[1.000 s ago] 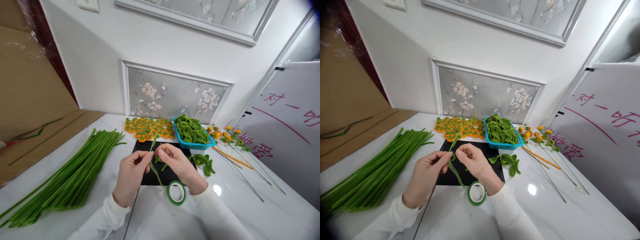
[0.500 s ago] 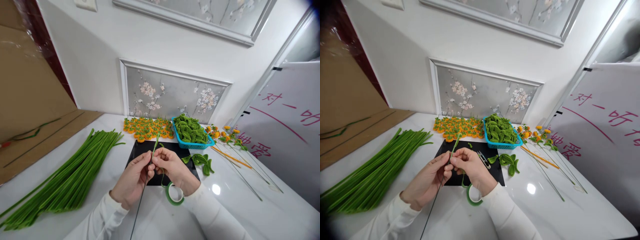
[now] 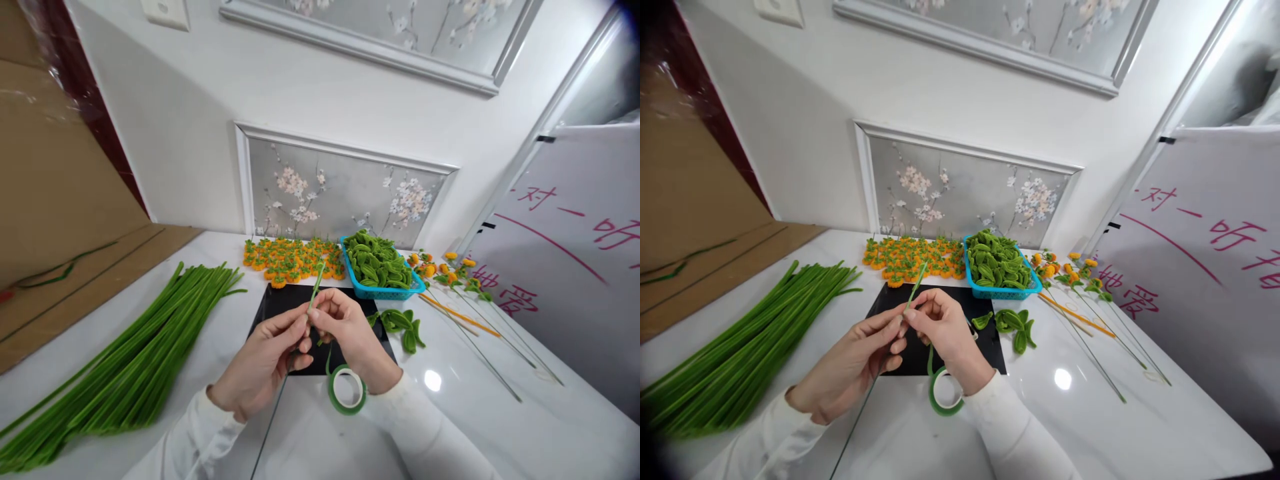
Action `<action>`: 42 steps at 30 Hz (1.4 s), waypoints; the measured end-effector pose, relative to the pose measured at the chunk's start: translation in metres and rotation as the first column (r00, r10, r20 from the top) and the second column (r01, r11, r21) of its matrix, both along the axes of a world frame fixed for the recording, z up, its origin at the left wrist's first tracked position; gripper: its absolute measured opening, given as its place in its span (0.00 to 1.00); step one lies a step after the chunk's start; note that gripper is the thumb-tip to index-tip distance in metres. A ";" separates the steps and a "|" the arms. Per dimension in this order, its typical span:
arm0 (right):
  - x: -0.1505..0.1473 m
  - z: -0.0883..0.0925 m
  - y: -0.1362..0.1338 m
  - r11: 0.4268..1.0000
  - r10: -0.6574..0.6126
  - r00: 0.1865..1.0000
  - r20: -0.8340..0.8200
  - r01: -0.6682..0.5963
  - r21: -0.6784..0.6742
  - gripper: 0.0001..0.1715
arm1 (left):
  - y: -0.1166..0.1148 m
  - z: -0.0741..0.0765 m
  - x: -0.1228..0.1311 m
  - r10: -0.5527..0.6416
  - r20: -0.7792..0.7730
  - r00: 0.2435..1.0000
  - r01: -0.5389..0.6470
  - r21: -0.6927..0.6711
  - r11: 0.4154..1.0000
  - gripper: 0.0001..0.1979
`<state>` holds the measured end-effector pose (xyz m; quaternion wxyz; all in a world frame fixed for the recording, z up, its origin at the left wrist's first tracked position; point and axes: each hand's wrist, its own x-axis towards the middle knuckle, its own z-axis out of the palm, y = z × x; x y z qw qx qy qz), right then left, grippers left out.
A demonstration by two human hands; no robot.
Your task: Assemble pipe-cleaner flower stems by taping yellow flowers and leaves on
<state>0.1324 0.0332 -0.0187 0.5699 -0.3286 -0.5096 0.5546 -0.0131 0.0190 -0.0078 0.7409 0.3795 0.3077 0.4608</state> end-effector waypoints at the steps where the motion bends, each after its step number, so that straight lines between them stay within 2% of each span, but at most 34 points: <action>1: 0.001 0.000 0.000 1.000 0.003 1.000 -0.005 -0.003 0.008 0.16 | 0.000 0.000 0.000 -0.009 -0.014 1.000 0.009 0.008 1.000 0.13; 5: 0.002 -0.001 0.001 0.999 0.043 0.999 -0.021 -0.043 -0.007 0.17 | 0.002 -0.001 -0.001 -0.030 -0.040 0.999 0.032 0.050 0.998 0.13; 10: 0.002 -0.004 0.002 0.984 0.130 0.990 -0.058 -0.136 -0.112 0.20 | 0.003 -0.001 -0.001 -0.013 -0.065 0.998 0.014 0.004 1.000 0.12; 13: 0.003 -0.005 0.003 0.978 0.159 0.984 -0.082 -0.168 -0.125 0.21 | 0.002 0.000 0.000 -0.013 -0.082 0.997 0.014 0.015 1.000 0.11; 16: 0.003 -0.008 0.004 0.969 0.189 0.976 -0.109 -0.203 -0.138 0.21 | 0.001 -0.001 -0.001 -0.017 -0.047 0.999 0.018 0.004 1.000 0.11; 22: 0.004 -0.022 0.008 0.917 0.340 0.923 -0.182 -0.368 -0.156 0.20 | 0.004 -0.005 -0.002 -0.043 0.093 0.995 0.047 -0.043 0.998 0.12; 28: 0.013 -0.028 0.014 0.890 0.375 0.909 -0.180 -0.408 -0.206 0.21 | 0.004 0.000 -0.005 -0.065 0.054 0.996 0.067 -0.034 0.997 0.09; 32: 0.018 -0.027 0.016 0.908 0.348 0.936 -0.055 -0.351 -0.228 0.20 | 0.003 0.003 -0.005 -0.091 0.012 0.996 0.092 -0.043 0.995 0.08; 34: 0.020 -0.024 0.018 0.944 0.283 0.958 0.047 -0.269 -0.194 0.19 | 0.003 0.003 -0.005 -0.095 -0.002 0.995 0.095 -0.058 0.994 0.08; 37: 0.026 -0.016 0.024 0.999 -0.020 0.984 0.180 0.026 -0.033 0.16 | 0.004 0.003 -0.006 -0.067 -0.011 0.998 0.066 -0.089 0.994 0.09; 39: 0.035 -0.008 0.028 0.975 -0.224 0.958 0.178 0.218 0.052 0.16 | 0.006 0.003 -0.008 -0.039 -0.020 0.999 0.037 -0.101 0.994 0.09; 42: 0.052 0.005 0.033 0.938 -0.345 0.926 0.153 0.335 0.085 0.17 | 0.007 0.003 -0.008 -0.018 -0.032 0.999 0.015 -0.104 0.994 0.09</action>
